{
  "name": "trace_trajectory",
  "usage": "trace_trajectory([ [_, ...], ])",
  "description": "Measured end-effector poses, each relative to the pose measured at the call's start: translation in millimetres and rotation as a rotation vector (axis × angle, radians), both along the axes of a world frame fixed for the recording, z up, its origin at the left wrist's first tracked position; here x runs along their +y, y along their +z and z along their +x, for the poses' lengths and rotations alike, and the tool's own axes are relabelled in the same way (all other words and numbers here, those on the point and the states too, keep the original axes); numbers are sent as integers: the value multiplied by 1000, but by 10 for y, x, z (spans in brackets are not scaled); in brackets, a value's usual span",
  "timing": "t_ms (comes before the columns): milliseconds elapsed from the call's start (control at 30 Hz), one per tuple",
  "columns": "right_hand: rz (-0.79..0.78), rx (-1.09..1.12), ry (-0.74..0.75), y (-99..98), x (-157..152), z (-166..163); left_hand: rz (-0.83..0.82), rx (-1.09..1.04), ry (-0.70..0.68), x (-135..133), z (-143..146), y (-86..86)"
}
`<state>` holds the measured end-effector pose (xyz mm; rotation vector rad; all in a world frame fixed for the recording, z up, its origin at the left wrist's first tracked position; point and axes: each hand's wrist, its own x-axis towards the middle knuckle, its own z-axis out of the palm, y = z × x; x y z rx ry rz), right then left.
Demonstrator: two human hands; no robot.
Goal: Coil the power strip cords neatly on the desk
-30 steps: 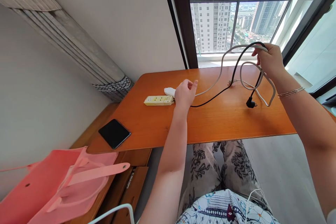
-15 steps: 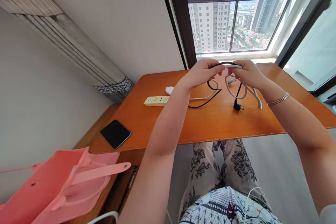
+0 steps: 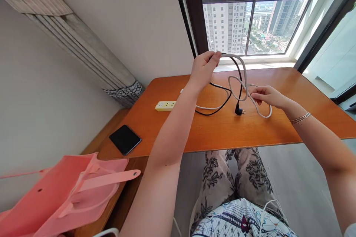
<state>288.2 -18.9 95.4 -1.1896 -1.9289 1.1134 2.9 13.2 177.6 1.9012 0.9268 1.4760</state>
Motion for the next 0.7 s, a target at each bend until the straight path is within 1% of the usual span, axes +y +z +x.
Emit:
trace_trajectory([
  [100,-16,28,-81,-46,-25,99,-70,-98,46,74,-96,15],
  [167,-42,77,-93,-65,-57,83,-103,-124,59,94,-123,28],
  [233,-75,107,-33,-93,-129,-33,-97,-124,61,85,-106,32],
  [333,-100,130,70,-161,-293,-308,-54,-141,56,46,-42,26],
  [400,-51,104,34,-198,-381,-426,-63,-183,74,28,-34,30],
  [467,75,42,-90,-209,-404,-397,-119,-244,112,30,-90,52],
  [533,231,-73,-263,-196,-355,-199,-179,-322,159,52,-218,91],
  [600,338,-243,-460,-182,-266,131,-210,-410,210,90,-404,134],
  [633,361,-341,-561,-181,-222,322,-212,-449,237,113,-509,151],
  [700,359,-518,-731,-198,-150,704,-207,-496,289,166,-714,167],
])
